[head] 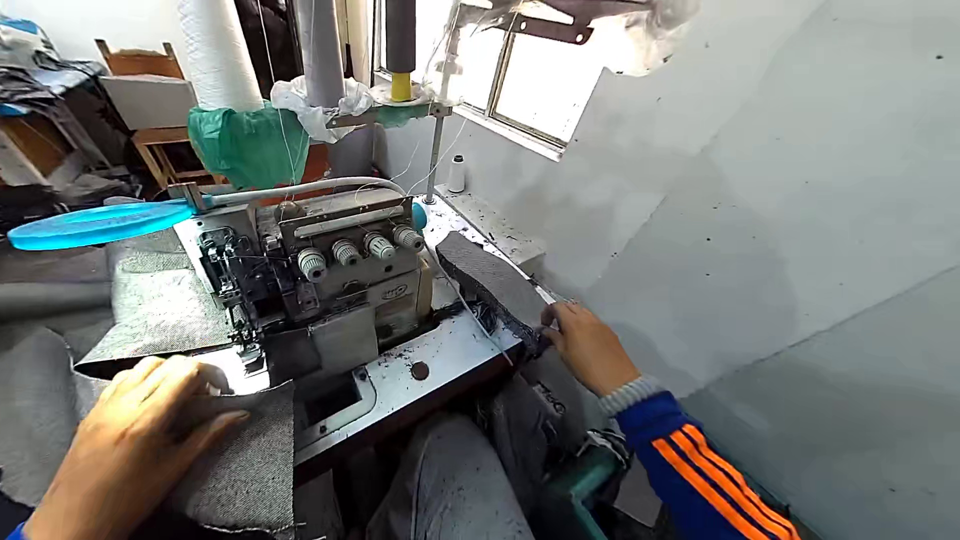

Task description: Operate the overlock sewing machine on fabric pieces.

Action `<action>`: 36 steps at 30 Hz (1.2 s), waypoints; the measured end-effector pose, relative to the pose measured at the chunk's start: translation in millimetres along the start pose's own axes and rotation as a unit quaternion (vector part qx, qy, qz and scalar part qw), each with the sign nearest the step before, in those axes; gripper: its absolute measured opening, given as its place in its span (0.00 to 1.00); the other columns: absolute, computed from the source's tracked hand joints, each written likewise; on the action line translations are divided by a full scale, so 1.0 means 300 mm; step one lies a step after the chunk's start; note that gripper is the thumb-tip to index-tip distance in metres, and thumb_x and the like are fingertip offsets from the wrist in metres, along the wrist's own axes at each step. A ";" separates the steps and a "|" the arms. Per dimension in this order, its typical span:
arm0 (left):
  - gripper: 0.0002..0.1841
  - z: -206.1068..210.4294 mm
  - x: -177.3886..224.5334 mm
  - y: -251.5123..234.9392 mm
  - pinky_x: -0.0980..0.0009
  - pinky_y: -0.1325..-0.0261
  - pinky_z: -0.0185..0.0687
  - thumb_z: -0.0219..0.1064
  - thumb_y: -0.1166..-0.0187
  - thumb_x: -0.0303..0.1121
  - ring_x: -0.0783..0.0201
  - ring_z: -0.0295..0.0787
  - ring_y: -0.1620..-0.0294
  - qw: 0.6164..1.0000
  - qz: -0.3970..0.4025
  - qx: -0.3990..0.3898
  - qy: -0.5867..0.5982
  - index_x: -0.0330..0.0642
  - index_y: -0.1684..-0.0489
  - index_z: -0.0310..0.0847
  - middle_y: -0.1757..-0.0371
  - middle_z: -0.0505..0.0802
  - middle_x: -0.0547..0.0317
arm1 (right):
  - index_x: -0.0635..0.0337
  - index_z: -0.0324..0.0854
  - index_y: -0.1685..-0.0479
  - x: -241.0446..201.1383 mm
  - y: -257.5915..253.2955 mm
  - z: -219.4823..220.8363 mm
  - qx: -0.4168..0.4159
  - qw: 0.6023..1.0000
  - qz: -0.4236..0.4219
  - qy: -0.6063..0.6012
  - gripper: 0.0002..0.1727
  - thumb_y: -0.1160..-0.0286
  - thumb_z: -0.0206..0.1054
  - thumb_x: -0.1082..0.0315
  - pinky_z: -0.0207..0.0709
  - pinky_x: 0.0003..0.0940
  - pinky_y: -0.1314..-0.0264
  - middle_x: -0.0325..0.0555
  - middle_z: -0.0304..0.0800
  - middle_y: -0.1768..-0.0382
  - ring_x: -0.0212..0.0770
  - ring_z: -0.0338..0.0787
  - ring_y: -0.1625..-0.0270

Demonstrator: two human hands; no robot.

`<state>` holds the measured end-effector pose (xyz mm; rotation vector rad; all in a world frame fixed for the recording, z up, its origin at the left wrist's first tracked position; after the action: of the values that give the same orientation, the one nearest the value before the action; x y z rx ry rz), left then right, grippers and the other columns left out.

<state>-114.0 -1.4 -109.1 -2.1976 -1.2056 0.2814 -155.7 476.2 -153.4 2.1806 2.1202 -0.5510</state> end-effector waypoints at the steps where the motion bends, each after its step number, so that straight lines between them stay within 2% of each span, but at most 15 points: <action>1: 0.23 -0.013 -0.005 0.023 0.55 0.55 0.76 0.69 0.26 0.54 0.54 0.83 0.63 0.999 0.001 -0.002 0.045 0.39 0.66 0.86 0.69 0.88 0.52 | 0.71 0.86 0.53 -0.006 -0.004 -0.003 -0.016 1.000 -0.012 0.000 0.08 0.27 0.73 0.77 0.81 0.67 0.45 0.66 0.89 0.54 0.69 0.90 0.47; 4: 0.13 -0.118 -0.022 0.035 0.63 0.40 0.77 0.74 0.26 0.38 0.62 0.87 0.52 0.980 -0.022 -0.040 0.192 0.34 0.69 0.89 0.64 0.93 0.50 | 0.69 0.87 0.60 -0.028 -0.029 -0.021 -0.043 0.996 -0.079 -0.015 0.06 0.34 0.77 0.78 0.83 0.64 0.54 0.61 0.88 0.61 0.62 0.89 0.59; 6: 0.04 -0.255 -0.035 0.004 0.74 0.34 0.83 0.74 0.30 0.30 0.76 0.90 0.45 0.967 -0.055 -0.025 0.248 0.42 0.64 0.88 0.56 0.96 0.65 | 0.68 0.87 0.62 -0.040 -0.052 -0.035 -0.063 0.990 -0.124 -0.033 0.07 0.36 0.78 0.80 0.84 0.63 0.54 0.60 0.86 0.61 0.60 0.89 0.60; 8: 0.08 -0.350 -0.020 -0.030 0.81 0.43 0.86 0.73 0.31 0.25 0.84 0.90 0.52 0.962 -0.087 0.004 0.258 0.50 0.60 0.90 0.57 0.95 0.78 | 0.71 0.86 0.60 -0.070 -0.076 -0.087 -0.053 0.987 -0.151 -0.018 0.07 0.35 0.76 0.81 0.84 0.67 0.52 0.64 0.87 0.57 0.64 0.90 0.55; 12: 0.10 -0.206 0.122 -0.090 0.85 0.58 0.84 0.64 0.18 0.41 0.85 0.86 0.63 0.985 0.030 -0.033 0.166 0.55 0.62 0.94 0.66 0.92 0.78 | 0.74 0.81 0.54 -0.309 -0.063 -0.272 0.155 0.961 -0.230 0.004 0.09 0.29 0.65 0.79 0.80 0.70 0.68 0.69 0.88 0.65 0.71 0.91 0.65; 15: 0.09 -0.180 0.147 -0.128 0.87 0.62 0.81 0.71 0.24 0.41 0.86 0.84 0.68 0.982 0.012 0.024 0.189 0.49 0.68 0.94 0.71 0.91 0.76 | 0.73 0.82 0.48 -0.574 0.073 -0.322 0.321 0.883 -0.314 -0.132 0.13 0.26 0.65 0.72 0.85 0.45 0.63 0.61 0.92 0.61 0.51 0.92 0.64; 17: 0.07 -0.201 0.171 -0.131 0.84 0.58 0.78 0.75 0.27 0.40 0.83 0.83 0.66 0.977 0.005 0.065 0.202 0.49 0.69 0.94 0.71 0.90 0.75 | 0.63 0.78 0.40 -0.715 0.128 -0.251 0.286 0.843 -0.326 -0.320 0.20 0.30 0.73 0.69 0.87 0.24 0.47 0.43 0.93 0.52 0.27 0.92 0.52; 18: 0.08 -0.209 0.189 -0.128 0.83 0.55 0.78 0.75 0.27 0.40 0.82 0.83 0.64 0.975 0.010 0.078 0.208 0.48 0.69 0.93 0.69 0.90 0.74 | 0.59 0.77 0.39 -0.784 0.145 -0.199 0.249 0.819 -0.316 -0.409 0.22 0.33 0.76 0.70 0.87 0.20 0.49 0.36 0.94 0.54 0.22 0.91 0.53; 21: 0.08 -0.226 0.217 -0.112 0.84 0.48 0.84 0.74 0.24 0.37 0.79 0.87 0.53 0.970 0.012 0.098 0.220 0.43 0.68 0.92 0.57 0.91 0.66 | 0.55 0.80 0.40 -0.947 0.176 -0.024 0.111 0.760 -0.245 -0.592 0.20 0.33 0.72 0.76 0.88 0.23 0.59 0.31 0.95 0.65 0.23 0.92 0.63; 24: 0.07 -0.229 0.199 -0.088 0.77 0.40 0.89 0.73 0.23 0.33 0.73 0.93 0.43 0.969 -0.004 0.073 0.237 0.39 0.66 0.87 0.44 0.95 0.59 | 0.57 0.80 0.38 -1.027 0.207 0.031 0.050 0.740 -0.233 -0.630 0.16 0.23 0.61 0.79 0.89 0.24 0.56 0.36 0.96 0.64 0.27 0.94 0.60; 28: 0.04 -0.247 0.182 -0.062 0.84 0.54 0.88 0.72 0.24 0.30 0.79 0.92 0.60 0.971 -0.030 0.071 0.226 0.41 0.65 0.84 0.63 0.95 0.66 | 0.53 0.71 0.52 -1.068 0.219 0.014 0.042 0.772 -0.238 -0.588 0.07 0.20 0.60 0.74 0.77 0.15 0.69 0.27 0.82 0.77 0.19 0.82 0.74; 31: 0.04 -0.297 0.170 -0.047 0.85 0.53 0.86 0.73 0.25 0.32 0.82 0.91 0.61 0.981 -0.028 0.085 0.174 0.43 0.66 0.85 0.66 0.93 0.69 | 0.53 0.74 0.61 -1.097 0.219 0.032 -0.012 0.729 -0.192 -0.657 0.06 0.22 0.64 0.74 0.73 0.14 0.74 0.28 0.81 0.81 0.19 0.80 0.78; 32: 0.05 -0.328 0.162 -0.041 0.85 0.52 0.86 0.72 0.24 0.33 0.82 0.91 0.60 0.984 -0.027 0.090 0.151 0.43 0.66 0.85 0.65 0.94 0.70 | 0.54 0.77 0.63 -1.121 0.226 0.033 -0.034 0.710 -0.198 -0.675 0.04 0.20 0.65 0.71 0.75 0.15 0.72 0.28 0.83 0.80 0.18 0.81 0.76; 34: 0.04 -0.420 0.139 -0.025 0.83 0.51 0.87 0.71 0.22 0.32 0.82 0.90 0.59 0.989 -0.025 0.094 0.110 0.42 0.64 0.85 0.63 0.94 0.68 | 0.60 0.86 0.63 -1.213 0.273 0.023 -0.082 0.705 -0.268 -0.651 0.17 0.13 0.60 0.57 0.77 0.19 0.64 0.31 0.86 0.73 0.19 0.83 0.68; 36: 0.03 -0.555 0.126 -0.016 0.82 0.52 0.88 0.71 0.23 0.29 0.81 0.90 0.60 0.992 -0.022 0.101 0.067 0.39 0.61 0.85 0.62 0.94 0.67 | 0.68 0.90 0.52 -1.336 0.361 0.024 -0.154 0.688 -0.366 -0.607 0.22 0.16 0.61 0.55 0.85 0.32 0.39 0.52 0.94 0.50 0.33 0.92 0.44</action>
<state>-20.6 -36.7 29.5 -1.9812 -1.1010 0.2239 -50.0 83.8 -68.0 0.2981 1.8135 -1.1091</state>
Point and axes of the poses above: each hand's wrist, its own y-axis away from the middle knuckle, its own z-axis out of the palm, x = y × z, the point moved 9 cm from there along -y, towards the middle knuckle
